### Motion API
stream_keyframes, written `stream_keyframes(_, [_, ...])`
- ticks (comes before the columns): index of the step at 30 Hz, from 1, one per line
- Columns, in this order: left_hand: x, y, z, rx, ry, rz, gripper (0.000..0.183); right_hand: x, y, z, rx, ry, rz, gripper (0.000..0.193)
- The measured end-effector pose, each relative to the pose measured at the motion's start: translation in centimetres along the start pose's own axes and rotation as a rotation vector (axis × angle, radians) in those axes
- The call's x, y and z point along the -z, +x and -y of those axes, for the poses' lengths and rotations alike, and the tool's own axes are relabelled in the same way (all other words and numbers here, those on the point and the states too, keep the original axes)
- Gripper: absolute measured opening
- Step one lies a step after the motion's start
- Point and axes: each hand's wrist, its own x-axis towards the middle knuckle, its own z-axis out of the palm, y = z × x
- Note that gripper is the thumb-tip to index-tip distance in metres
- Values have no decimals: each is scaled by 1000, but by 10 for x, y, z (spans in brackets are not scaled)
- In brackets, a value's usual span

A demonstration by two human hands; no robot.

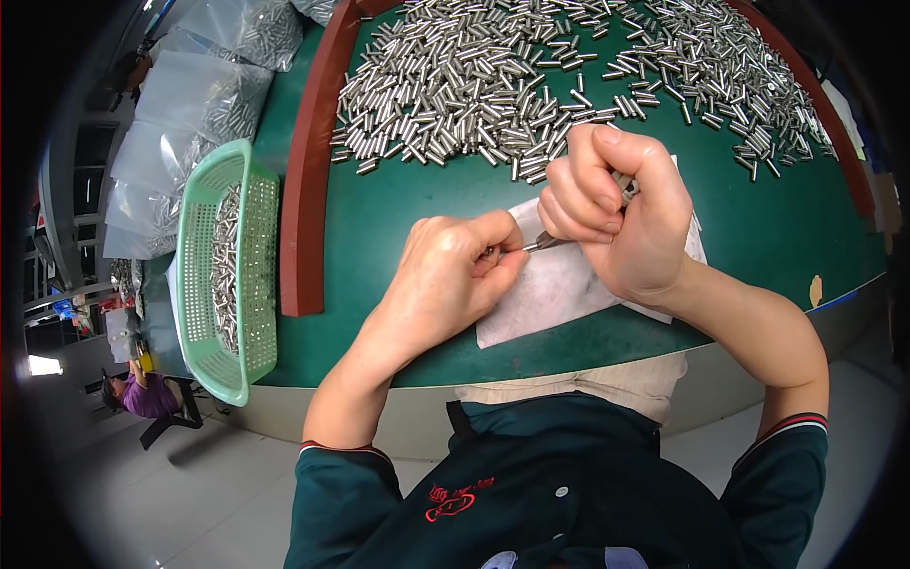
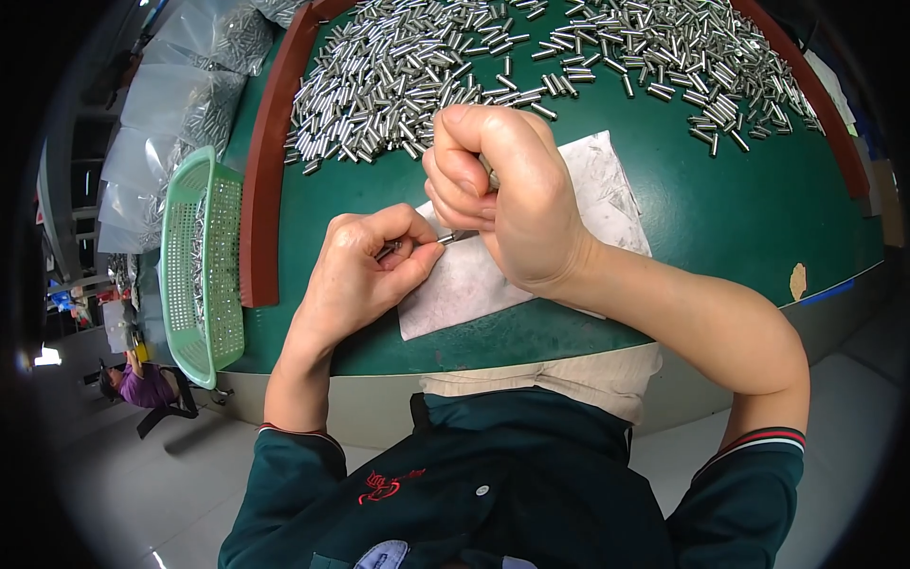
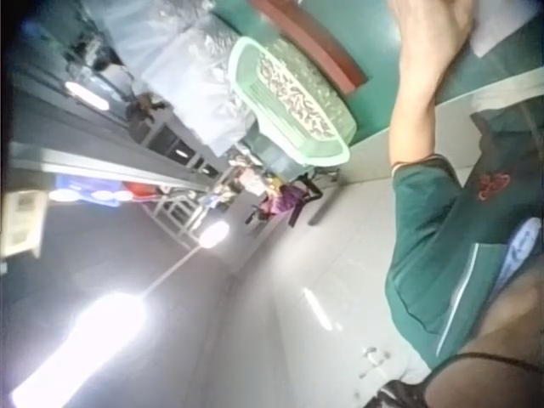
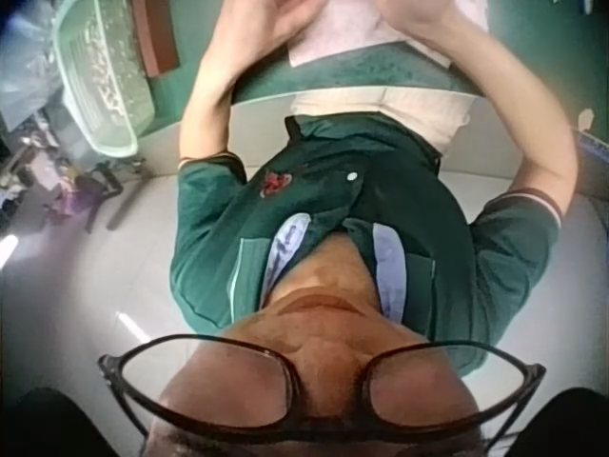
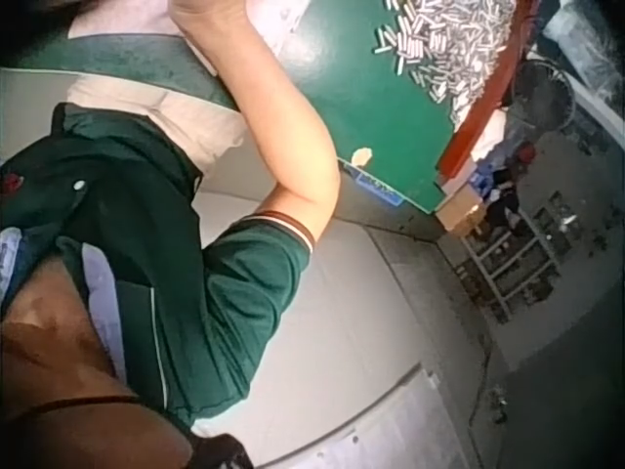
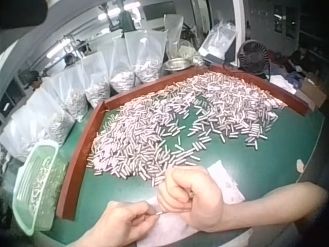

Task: Inspecting and cleaning small metal cylindrical components using a small blade at a workbench.

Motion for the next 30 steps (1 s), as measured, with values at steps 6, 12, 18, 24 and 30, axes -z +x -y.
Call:
stream_keyframes(6, [0, 2, 1, 28, -52, 4, 7, -1, 0, -1, -15, -88, 23, 36])
stream_keyframes(12, [2, 3, -2, 44, -98, 16, 5, -6, 0, -5, 21, -179, 26, 37])
stream_keyframes(18, [9, 3, 3, 93, -280, 2, 5, -5, -2, -4, -11, -172, 14, 36])
stream_keyframes(24, [19, 5, 28, 279, -1603, 256, 7, -3, 1, -3, -51, -53, -4, 35])
stream_keyframes(30, [17, 9, 27, 338, -1510, 190, 21, -3, 1, -1, -67, -143, -1, 35])
